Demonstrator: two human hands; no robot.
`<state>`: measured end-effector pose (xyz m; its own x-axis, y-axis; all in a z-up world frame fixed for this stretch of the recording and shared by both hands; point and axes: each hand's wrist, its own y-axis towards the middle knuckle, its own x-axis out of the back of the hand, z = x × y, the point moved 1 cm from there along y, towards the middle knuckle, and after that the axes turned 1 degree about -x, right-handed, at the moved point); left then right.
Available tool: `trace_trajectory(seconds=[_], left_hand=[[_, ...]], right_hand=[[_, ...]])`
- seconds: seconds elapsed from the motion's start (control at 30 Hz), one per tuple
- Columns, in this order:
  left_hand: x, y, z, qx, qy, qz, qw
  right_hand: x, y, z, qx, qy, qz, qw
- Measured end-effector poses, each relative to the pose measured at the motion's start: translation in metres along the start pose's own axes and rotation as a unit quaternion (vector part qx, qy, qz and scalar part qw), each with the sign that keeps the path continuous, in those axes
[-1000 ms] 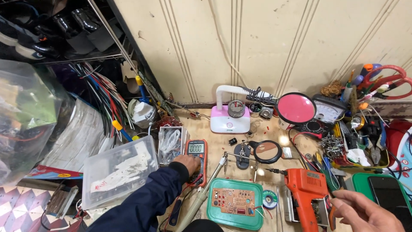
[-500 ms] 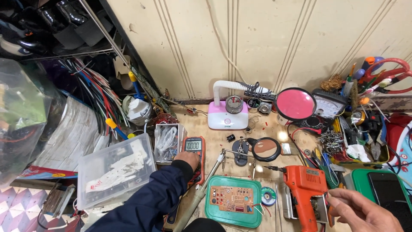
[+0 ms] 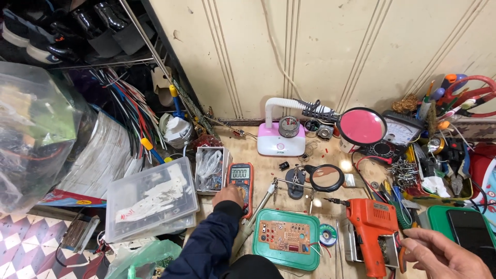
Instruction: The person retrieves a circuit board from a plastic bag and holds it to inspect the components. They then use a multimeter to test the board by touching the probes to various points on the circuit.
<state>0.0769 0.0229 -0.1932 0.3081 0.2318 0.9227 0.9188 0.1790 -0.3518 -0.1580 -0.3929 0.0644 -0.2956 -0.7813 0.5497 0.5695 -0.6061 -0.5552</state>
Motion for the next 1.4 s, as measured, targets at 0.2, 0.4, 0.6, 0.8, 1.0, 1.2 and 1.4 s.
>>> trace_trajectory(seconds=[0.2, 0.4, 0.6, 0.8, 1.0, 1.2, 1.4], left_hand=[[0.030, -0.030, -0.026, 0.211, -0.192, 0.015, 0.958], [-0.021, 0.007, 0.002, 0.222, -0.223, 0.013, 0.949], [0.023, -0.113, 0.076, 0.080, -0.247, -0.065, 0.963], [-0.060, -0.089, 0.079, -0.146, -0.219, -0.327, 0.908], [-0.077, -0.065, 0.069, -0.081, -0.158, -0.177, 0.968], [-0.071, -0.071, 0.065, -0.081, -0.105, -0.153, 0.979], [-0.071, -0.069, 0.066, -0.090, -0.122, -0.187, 0.971]], right_hand=[[0.000, -0.024, 0.017, -0.006, -0.011, 0.034, 0.999], [-0.026, 0.000, -0.030, 0.162, -0.167, -0.109, 0.966], [-0.137, -0.051, 0.028, 0.203, -0.228, 0.122, 0.944], [-0.329, 0.007, 0.084, 0.441, -0.314, 0.155, 0.826], [-0.426, 0.047, 0.103, 0.349, -0.395, 0.129, 0.840], [-0.452, 0.068, 0.091, 0.388, -0.425, 0.128, 0.808], [-0.464, 0.085, 0.073, 0.539, -0.410, 0.128, 0.725]])
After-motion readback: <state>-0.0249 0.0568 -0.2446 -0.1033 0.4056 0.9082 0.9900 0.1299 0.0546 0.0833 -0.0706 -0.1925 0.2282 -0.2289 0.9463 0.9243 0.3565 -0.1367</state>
